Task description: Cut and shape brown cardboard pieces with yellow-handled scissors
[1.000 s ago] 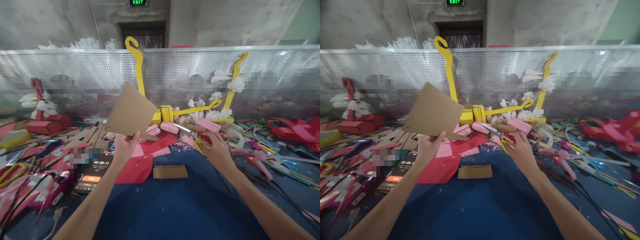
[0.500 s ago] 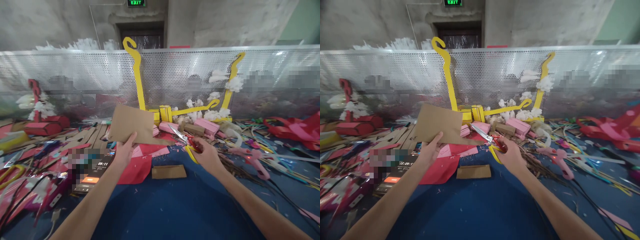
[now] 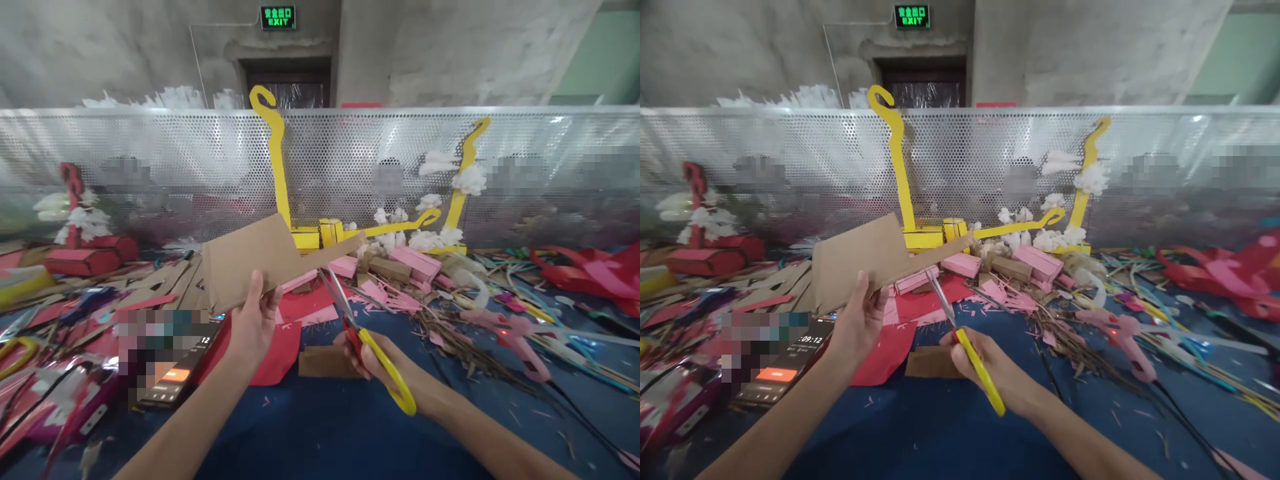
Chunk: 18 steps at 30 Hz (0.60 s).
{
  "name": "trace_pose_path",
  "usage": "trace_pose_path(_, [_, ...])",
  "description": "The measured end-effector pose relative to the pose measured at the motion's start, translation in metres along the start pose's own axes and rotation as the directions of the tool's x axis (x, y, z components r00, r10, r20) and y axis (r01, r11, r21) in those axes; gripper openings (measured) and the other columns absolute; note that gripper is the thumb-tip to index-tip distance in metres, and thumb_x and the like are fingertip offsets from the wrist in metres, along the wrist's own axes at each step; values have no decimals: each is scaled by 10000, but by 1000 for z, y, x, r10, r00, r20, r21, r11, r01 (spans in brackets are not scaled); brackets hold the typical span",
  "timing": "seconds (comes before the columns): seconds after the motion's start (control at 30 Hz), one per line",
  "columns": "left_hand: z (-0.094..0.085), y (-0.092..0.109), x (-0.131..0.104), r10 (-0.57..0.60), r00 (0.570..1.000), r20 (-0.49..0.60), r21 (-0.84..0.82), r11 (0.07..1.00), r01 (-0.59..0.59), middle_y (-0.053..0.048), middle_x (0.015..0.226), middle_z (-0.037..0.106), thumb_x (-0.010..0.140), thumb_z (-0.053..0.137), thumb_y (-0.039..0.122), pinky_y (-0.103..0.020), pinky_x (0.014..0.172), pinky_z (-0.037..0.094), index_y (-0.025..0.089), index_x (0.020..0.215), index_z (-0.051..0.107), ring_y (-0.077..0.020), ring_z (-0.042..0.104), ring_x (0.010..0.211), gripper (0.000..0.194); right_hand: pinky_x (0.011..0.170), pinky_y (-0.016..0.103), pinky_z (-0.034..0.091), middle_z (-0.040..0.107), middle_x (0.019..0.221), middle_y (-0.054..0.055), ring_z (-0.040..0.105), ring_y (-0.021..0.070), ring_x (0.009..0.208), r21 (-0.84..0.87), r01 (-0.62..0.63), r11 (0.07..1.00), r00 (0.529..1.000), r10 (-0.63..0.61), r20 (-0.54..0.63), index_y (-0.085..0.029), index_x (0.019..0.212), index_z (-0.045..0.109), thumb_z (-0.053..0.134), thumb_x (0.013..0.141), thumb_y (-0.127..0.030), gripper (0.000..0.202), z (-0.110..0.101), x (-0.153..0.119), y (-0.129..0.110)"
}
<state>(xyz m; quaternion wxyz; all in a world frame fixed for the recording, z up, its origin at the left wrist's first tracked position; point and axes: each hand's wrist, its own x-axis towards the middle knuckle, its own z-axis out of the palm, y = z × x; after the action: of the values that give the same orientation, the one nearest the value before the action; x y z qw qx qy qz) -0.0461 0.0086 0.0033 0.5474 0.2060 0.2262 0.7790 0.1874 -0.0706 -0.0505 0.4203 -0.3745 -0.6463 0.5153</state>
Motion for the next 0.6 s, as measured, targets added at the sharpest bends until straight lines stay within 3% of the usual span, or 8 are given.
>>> trace_pose_path(0.1, [2,0,-7,-47,998,29,-23,999,48,13,909,792,803,818,221,-217,723,625,191,992,720,-110,737,760,215,608,267,382,512,839,15,432,134,685,-22,-27,999,999,27,26,-174,1102,605,549,901,-731,595,6,-4,-15])
trace_pose_path(0.2, [2,-4,-17,-96,987,130,38,995,91,-11,995,794,818,805,317,-278,797,624,213,1056,715,-155,745,895,274,621,265,345,469,801,-10,388,120,679,-27,-41,999,998,42,40,-157,1041,579,577,862,-762,631,13,-6,-29])
trace_pose_path(0.33, [2,-16,-30,-110,973,205,142,987,81,-30,1032,785,795,822,334,-293,771,614,225,1114,705,-177,734,923,357,624,268,338,449,772,-25,380,116,665,-9,-25,1000,1000,25,10,-163,1048,553,527,886,-772,630,19,-5,-31])
trace_pose_path(0.47, [3,-22,-37,-121,971,205,151,984,90,-24,1026,781,781,833,300,-311,776,619,234,1155,698,-176,733,888,403,581,267,330,439,750,-31,382,113,629,4,-20,1000,997,20,-70,-167,1038,542,534,853,-805,664,22,-2,-21])
trace_pose_path(0.6, [4,-20,-36,-117,978,175,155,984,90,-33,1056,782,781,833,294,-310,776,627,235,1164,701,-180,738,896,409,555,261,345,450,740,-27,384,106,605,46,5,999,997,-1,-77,-176,954,539,550,833,-816,651,25,1,-20])
